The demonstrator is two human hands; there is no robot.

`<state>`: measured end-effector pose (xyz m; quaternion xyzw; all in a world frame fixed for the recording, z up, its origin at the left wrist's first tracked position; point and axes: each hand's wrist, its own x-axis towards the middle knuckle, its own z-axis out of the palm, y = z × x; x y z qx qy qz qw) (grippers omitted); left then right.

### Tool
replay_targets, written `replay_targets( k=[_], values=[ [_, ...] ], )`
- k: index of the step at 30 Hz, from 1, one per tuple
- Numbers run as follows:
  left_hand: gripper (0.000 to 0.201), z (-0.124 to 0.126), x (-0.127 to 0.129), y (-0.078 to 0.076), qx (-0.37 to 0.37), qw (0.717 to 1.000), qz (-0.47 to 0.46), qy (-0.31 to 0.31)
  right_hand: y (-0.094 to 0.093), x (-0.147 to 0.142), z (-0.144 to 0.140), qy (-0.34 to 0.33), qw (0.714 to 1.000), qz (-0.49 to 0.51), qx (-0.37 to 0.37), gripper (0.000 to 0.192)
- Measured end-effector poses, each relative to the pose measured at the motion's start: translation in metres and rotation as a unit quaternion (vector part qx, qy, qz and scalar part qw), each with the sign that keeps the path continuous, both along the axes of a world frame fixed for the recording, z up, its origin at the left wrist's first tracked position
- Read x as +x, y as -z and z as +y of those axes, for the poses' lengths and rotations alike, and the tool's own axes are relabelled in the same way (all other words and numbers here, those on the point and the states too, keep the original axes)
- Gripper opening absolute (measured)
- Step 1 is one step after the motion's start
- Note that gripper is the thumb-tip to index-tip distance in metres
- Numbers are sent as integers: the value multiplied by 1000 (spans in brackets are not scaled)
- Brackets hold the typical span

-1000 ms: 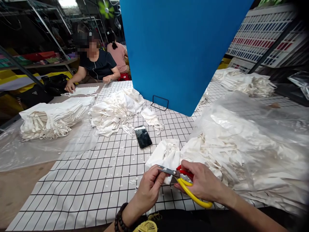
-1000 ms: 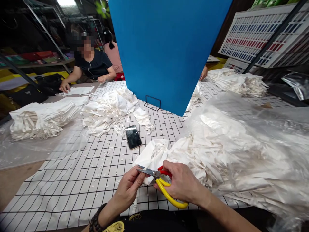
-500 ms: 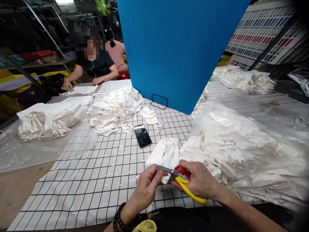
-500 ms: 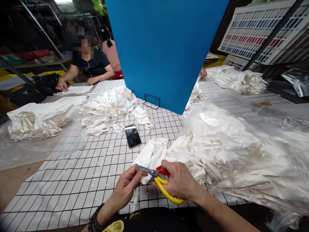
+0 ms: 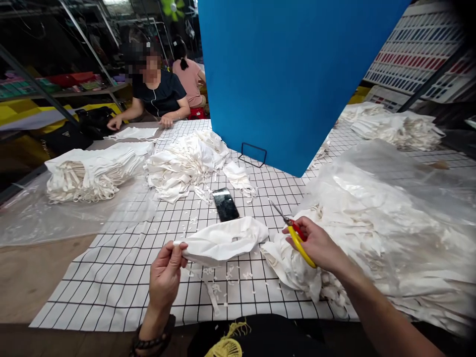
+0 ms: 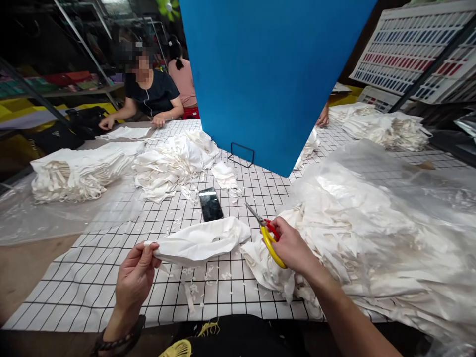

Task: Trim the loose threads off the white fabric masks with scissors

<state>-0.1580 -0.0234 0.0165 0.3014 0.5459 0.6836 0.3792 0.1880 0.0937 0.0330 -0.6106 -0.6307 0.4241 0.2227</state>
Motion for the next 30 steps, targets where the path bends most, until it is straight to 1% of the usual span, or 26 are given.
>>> replay_targets(
  k=[2, 4, 7, 9, 11, 13, 14, 15, 16, 17, 18, 19, 20, 21, 22, 23, 24, 25, 27, 29, 30],
  values=[
    [26, -6, -16, 7, -34, 994, 102, 16, 1, -14, 0, -48, 998, -31, 5, 20],
    [26, -12, -24, 15, -82, 972, 215, 48, 1, -33, 1, -102, 993, -63, 21, 15],
    [27, -17, -25, 24, -168, 908, 377, 68, 6, -67, 8, -159, 982, -89, 42, 17],
    [27, -19, -20, 26, -214, 864, 453, 54, 14, -91, 14, -182, 978, -85, 48, 21],
    [30, -21, -13, 21, -262, 823, 504, 6, 25, -110, 20, -199, 975, -85, 54, 23],
    [37, -24, -5, 10, -295, 785, 542, -50, 32, -121, 25, -207, 973, -82, 61, 23],
    [40, -25, -1, 2, -298, 776, 552, -69, 34, -123, 27, -206, 973, -78, 65, 22],
    [40, -27, 4, -7, -289, 783, 547, -69, 33, -122, 28, -201, 975, -72, 67, 21],
    [39, -28, 10, -14, -272, 808, 521, -45, 29, -118, 29, -193, 977, -63, 69, 19],
    [37, -28, 18, -21, -256, 841, 477, 1, 24, -113, 30, -184, 979, -53, 70, 18],
    [36, -28, 27, -25, -245, 873, 418, 65, 17, -106, 30, -177, 981, -45, 71, 17],
    [37, -27, 37, -26, -238, 897, 345, 144, 9, -99, 30, -171, 982, -24, 69, 18],
    [39, -25, 49, -25, -237, 909, 260, 225, 0, -91, 29, -167, 984, 16, 64, 20],
    [42, -21, 61, -21, -237, 910, 170, 297, -9, -83, 28, -160, 983, 75, 56, 23],
    [44, -17, 74, -16, -235, 903, 78, 352, -17, -76, 26, -150, 977, 145, 45, 26],
    [46, -12, 87, -10, -229, 894, -10, 384, -25, -69, 23, -136, 966, 216, 34, 29],
    [46, -7, 99, -5, -219, 888, -90, 393, -31, -63, 20, -120, 953, 277, 26, 31],
    [44, -2, 110, -1, -204, 887, -158, 384, -36, -59, 15, -105, 943, 316, 22, 33],
    [39, 7, 125, 2, -164, 894, -255, 330, -41, -51, 5, -91, 939, 332, 15, 33],
    [36, 12, 131, -2, -132, 901, -303, 280, -41, -46, -7, -93, 941, 324, 3, 31],
    [36, 13, 131, -5, -126, 906, -302, 268, -40, -44, -13, -96, 943, 319, -3, 29]
  ],
)
